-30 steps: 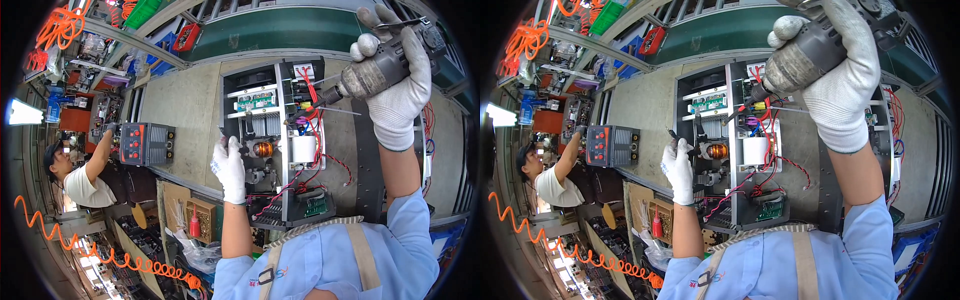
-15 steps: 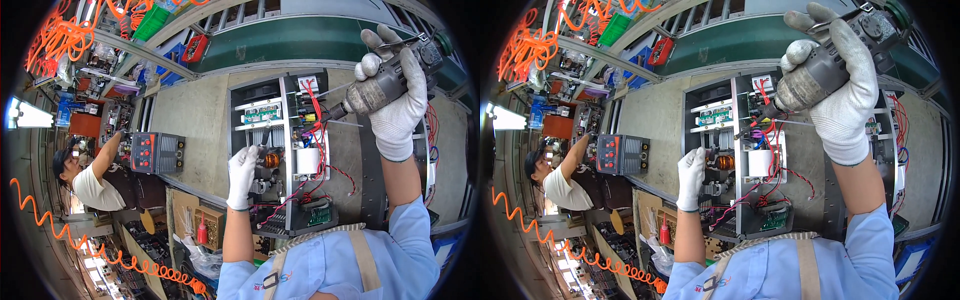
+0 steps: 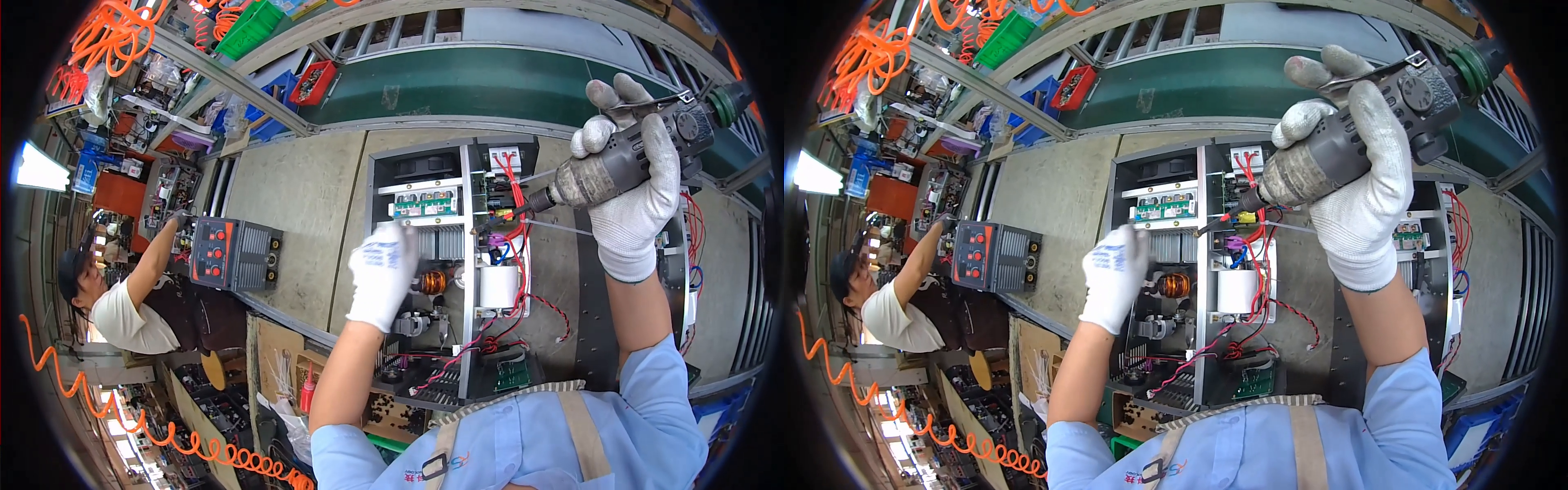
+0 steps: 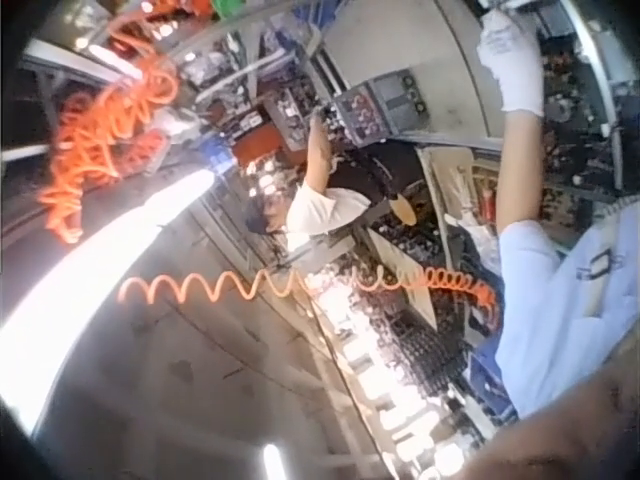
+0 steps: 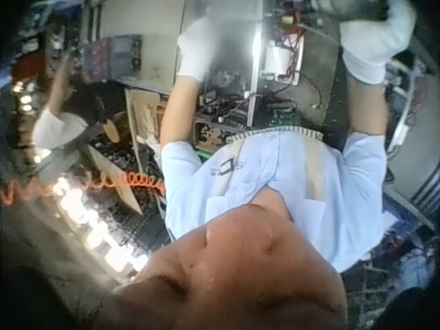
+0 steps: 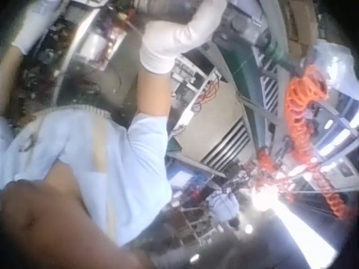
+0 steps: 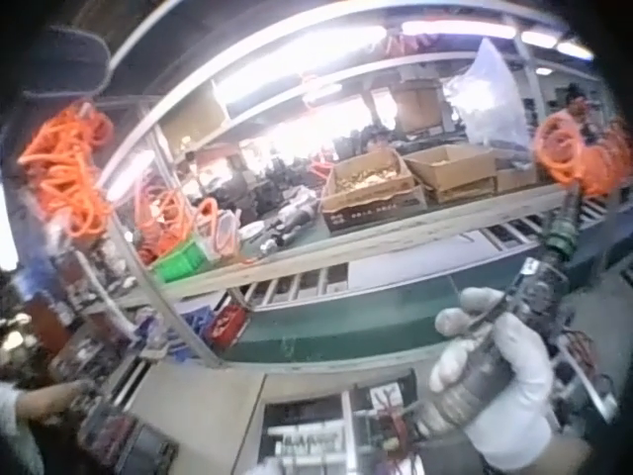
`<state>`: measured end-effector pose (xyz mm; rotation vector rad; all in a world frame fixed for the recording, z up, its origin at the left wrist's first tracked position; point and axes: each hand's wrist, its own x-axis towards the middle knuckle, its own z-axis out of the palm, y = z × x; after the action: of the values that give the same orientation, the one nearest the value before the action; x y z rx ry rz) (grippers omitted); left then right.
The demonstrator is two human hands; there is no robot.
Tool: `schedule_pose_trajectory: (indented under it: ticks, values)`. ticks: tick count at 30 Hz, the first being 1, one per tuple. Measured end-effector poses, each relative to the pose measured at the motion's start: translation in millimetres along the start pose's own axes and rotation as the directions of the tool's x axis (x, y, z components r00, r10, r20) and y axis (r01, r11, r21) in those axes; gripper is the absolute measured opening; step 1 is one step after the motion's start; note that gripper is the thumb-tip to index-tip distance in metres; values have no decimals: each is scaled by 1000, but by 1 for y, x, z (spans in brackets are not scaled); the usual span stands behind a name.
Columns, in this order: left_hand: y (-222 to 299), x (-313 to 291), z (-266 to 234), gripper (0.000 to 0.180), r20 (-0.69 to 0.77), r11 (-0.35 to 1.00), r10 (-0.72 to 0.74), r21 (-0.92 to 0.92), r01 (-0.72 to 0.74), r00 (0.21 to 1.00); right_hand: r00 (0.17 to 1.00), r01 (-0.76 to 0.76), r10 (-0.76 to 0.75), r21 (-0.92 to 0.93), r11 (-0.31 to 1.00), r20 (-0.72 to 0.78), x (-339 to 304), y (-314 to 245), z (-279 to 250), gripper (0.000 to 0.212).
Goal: The person assembles electronic components by securing screws into an electronic housing and circuit board using a pneumatic screwdriver.
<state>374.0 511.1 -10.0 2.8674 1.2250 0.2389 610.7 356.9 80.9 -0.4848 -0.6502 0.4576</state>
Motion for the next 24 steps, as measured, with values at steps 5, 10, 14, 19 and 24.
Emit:
schedule_pose_trajectory:
  ticks: [5,10,14,19,24]
  values:
    - [-13,-10,13,18,-225,983,-39,-181,-2,974,1000,6,-7,63,998,17,1,-5,-9,41]
    - [21,5,57,23,65,736,-138,-661,146,988,998,21,-16,80,997,-62,-1,-12,-12,40]
    - [5,5,68,30,170,398,-133,-893,209,976,995,-2,12,105,995,-99,-1,-3,-12,38]
    - [-1,1,55,36,132,737,-186,-637,227,974,997,-40,45,84,996,-63,4,9,-17,35]
    - [14,-11,43,34,-206,948,-157,-305,89,966,994,-35,45,100,994,-97,4,13,-16,34]
